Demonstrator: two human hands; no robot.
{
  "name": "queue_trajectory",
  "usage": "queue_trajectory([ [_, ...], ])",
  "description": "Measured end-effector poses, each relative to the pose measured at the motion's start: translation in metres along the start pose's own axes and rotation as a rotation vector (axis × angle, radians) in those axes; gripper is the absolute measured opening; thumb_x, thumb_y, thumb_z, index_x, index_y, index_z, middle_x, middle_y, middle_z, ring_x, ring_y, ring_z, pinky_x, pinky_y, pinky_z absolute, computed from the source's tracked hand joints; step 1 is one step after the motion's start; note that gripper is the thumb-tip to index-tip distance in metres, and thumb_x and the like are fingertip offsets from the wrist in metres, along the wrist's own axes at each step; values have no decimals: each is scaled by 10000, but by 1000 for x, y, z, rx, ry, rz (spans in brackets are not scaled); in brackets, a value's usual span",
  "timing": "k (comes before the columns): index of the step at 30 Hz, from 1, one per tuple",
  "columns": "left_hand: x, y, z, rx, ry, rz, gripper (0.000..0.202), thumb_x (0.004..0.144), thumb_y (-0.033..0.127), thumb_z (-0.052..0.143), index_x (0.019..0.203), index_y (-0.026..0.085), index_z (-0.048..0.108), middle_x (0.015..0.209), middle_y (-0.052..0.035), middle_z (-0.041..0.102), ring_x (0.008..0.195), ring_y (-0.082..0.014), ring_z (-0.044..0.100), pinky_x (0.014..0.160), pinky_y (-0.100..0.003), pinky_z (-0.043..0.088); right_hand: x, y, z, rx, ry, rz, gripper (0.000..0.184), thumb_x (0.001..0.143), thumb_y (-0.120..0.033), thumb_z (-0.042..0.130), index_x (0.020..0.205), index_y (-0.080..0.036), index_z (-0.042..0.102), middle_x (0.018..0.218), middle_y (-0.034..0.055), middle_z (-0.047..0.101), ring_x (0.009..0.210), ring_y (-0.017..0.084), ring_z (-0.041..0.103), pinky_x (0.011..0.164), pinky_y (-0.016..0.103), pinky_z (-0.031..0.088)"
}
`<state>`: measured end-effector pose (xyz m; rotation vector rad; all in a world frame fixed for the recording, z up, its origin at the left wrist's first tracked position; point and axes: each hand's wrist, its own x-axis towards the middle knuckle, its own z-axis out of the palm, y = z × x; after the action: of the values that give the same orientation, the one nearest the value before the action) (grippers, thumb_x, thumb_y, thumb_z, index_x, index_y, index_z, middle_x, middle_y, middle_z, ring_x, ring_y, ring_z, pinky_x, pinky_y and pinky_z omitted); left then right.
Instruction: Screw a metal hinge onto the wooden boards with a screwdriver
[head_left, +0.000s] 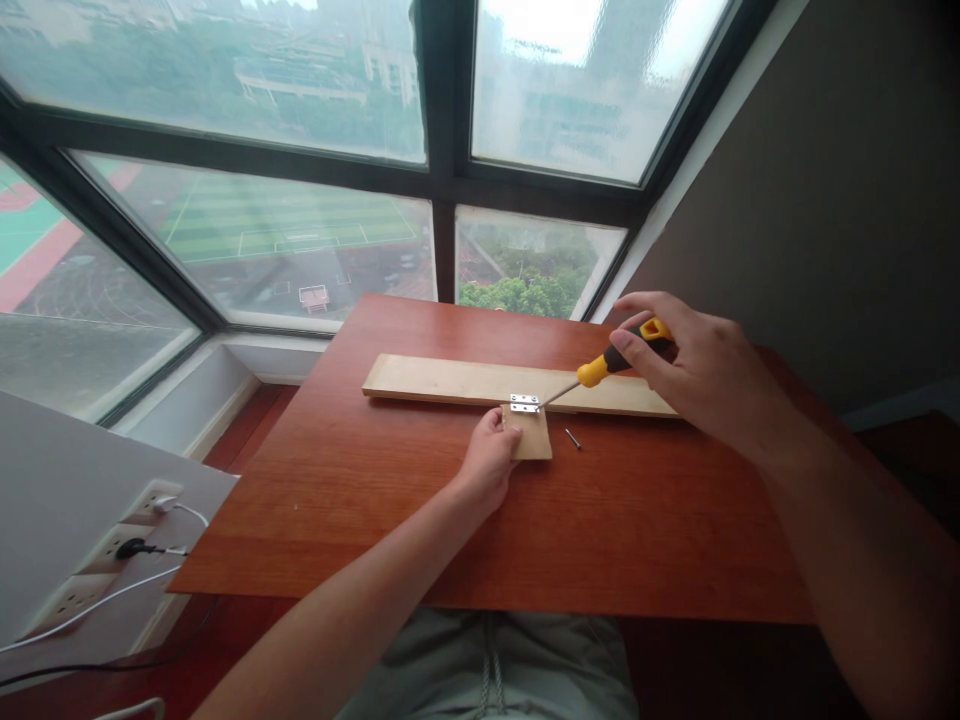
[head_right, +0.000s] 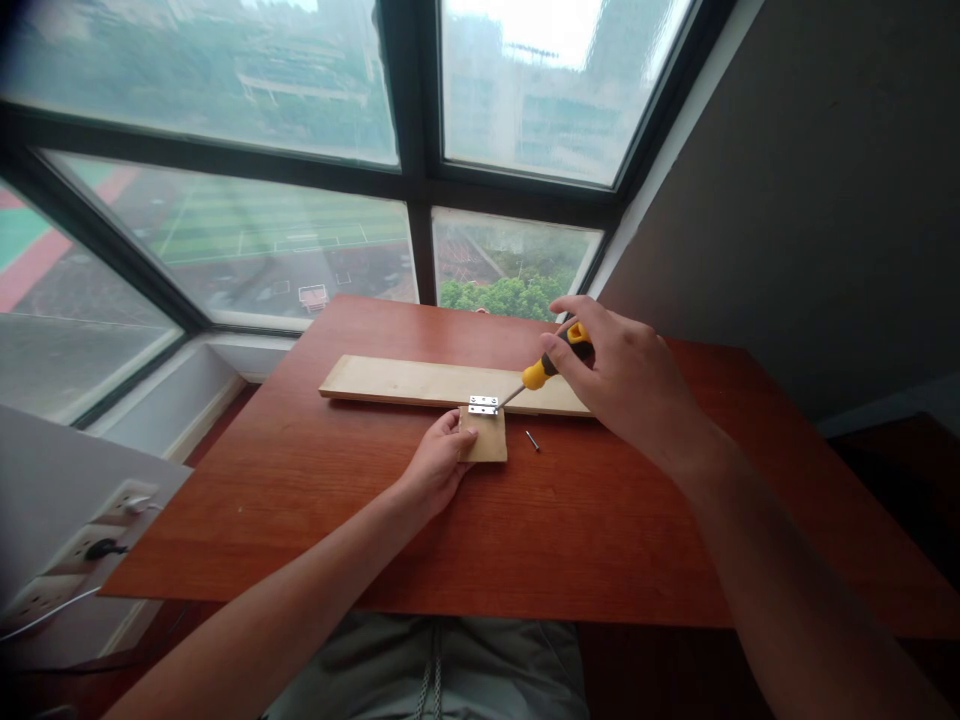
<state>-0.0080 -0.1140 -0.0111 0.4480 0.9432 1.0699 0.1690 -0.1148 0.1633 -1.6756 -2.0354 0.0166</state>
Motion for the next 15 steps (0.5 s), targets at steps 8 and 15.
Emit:
queue_trajectory([
  [8, 1, -2, -2, -6, -26, 9, 330, 666, 80, 642, 982, 165, 598, 937, -69, 686, 760, -149, 633, 685, -246, 528, -3, 0, -4, 84, -35, -86, 466, 810, -294, 593, 1272, -273, 538, 1222, 68, 658, 902, 260, 666, 770, 399, 541],
  [15, 1, -1, -1, 11, -23, 6, 328, 688, 67, 611, 1002, 161, 592, 933, -67, 683, 756, -145, 631, 674, -238, 530, -1, 0, -1, 12, 9, -25, 340, 864, -318, 538, 1194, -263, 595, 1075, 74, 705, 871, 276, 658, 770, 421, 509],
])
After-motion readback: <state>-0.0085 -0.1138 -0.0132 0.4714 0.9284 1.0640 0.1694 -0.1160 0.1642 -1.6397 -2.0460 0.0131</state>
